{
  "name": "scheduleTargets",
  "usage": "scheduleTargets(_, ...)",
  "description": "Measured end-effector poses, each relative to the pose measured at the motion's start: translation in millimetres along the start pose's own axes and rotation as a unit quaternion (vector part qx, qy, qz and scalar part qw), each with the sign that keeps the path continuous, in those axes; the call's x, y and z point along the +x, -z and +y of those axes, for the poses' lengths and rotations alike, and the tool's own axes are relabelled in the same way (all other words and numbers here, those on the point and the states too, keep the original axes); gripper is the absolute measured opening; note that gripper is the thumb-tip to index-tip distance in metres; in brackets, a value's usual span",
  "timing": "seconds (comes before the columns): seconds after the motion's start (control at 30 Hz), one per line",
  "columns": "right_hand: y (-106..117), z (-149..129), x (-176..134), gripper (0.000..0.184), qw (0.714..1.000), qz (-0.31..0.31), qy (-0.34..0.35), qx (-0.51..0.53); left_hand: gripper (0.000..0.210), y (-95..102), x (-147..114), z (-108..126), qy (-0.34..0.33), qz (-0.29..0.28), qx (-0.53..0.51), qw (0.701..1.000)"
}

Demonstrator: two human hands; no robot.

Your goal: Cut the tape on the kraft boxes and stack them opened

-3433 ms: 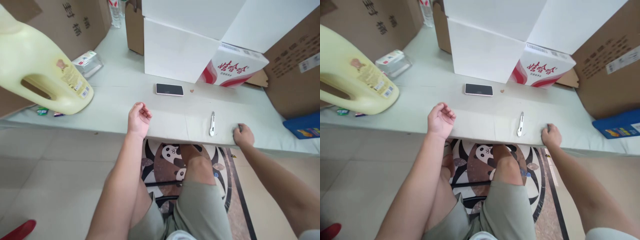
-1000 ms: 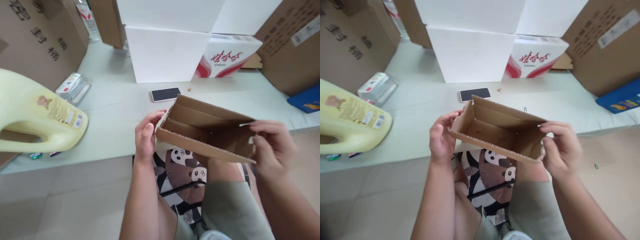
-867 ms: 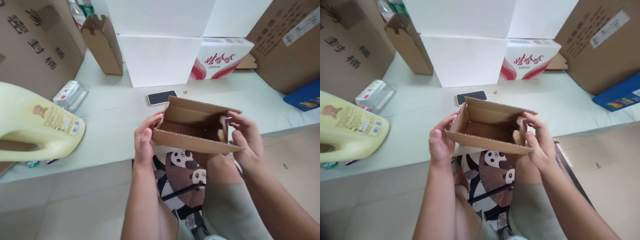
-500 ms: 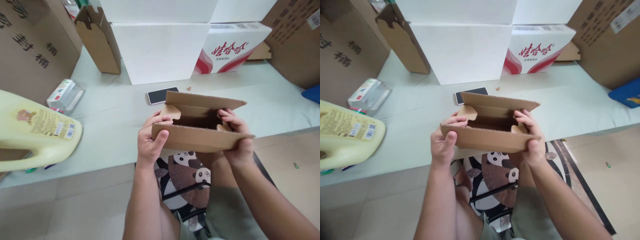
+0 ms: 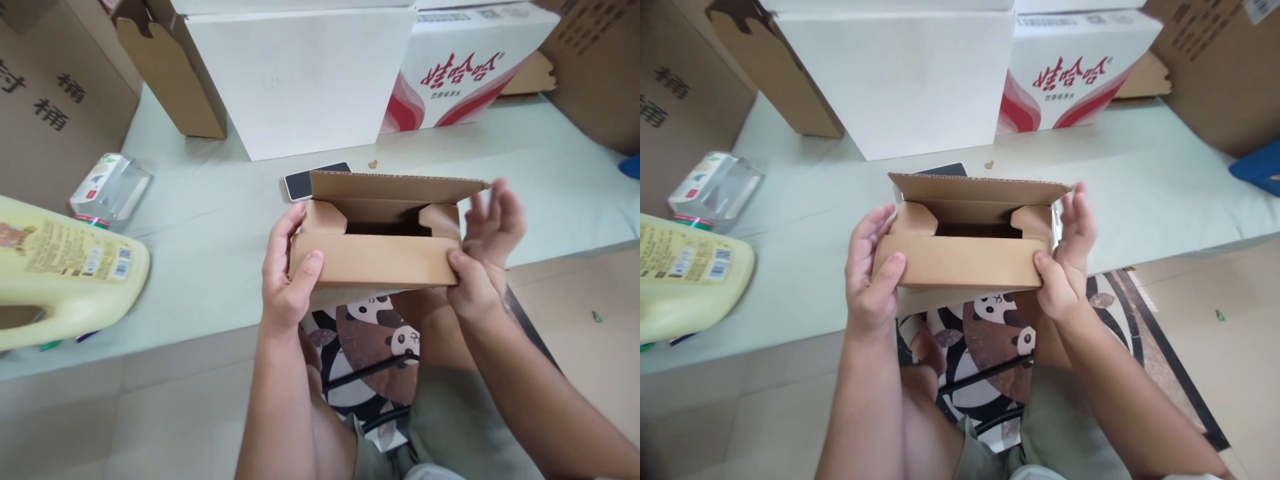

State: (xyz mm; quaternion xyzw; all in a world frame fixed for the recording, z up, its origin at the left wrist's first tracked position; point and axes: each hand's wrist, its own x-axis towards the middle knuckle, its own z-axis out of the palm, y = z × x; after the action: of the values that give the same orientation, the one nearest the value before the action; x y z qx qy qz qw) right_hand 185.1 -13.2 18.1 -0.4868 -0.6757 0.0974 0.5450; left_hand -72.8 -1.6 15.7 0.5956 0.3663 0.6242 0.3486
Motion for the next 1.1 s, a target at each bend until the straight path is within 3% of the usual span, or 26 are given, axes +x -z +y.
scheduleTargets(0.17,-6.7,11.9,-4.5,0.068,1.000,0.012,-0.009,0.009,0.057,2.5,0.0,-0.7,-0.007,-0.017,0.036,0.999)
scheduleTargets(0.33,-9.7,18.0,-10.6,0.044,0.999,0.048,0.005,0.025,0.034,4.7,3.7,-0.6,-0.044,-0.025,0.079,0.996)
scheduleTargets(0.63,-8.7,14.6,-6.6,0.042,0.997,0.063,0.008,0.047,0.023,1.4,5.4,0.4,-0.036,0.006,0.114,0.993)
scheduleTargets(0.73,-5.2,11.4,-9.6,0.045,0.999,0.035,-0.005,0.021,0.023,1.0,6.8,0.6,-0.027,0.013,0.103,0.994)
scheduleTargets(0.83,-0.5,14.6,-17.7,0.058,0.998,0.014,-0.062,0.028,0.023,5.0,8.6,1.0,0.020,0.029,0.067,0.997)
scheduleTargets(0.93,2.1,21.5,-29.6,0.073,0.982,0.029,-0.166,0.087,0.022,15.4,10.4,0.5,0.087,0.082,0.012,0.993)
scheduleTargets(1.03,0.7,19.4,-38.8,0.067,0.969,-0.068,-0.204,0.121,0.020,27.4,10.9,-1.5,0.127,0.143,-0.037,0.981)
scheduleTargets(1.1,-1.7,9.4,-40.4,0.067,0.975,-0.146,-0.148,0.076,0.019,31.9,9.8,-3.7,0.150,0.157,-0.052,0.975)
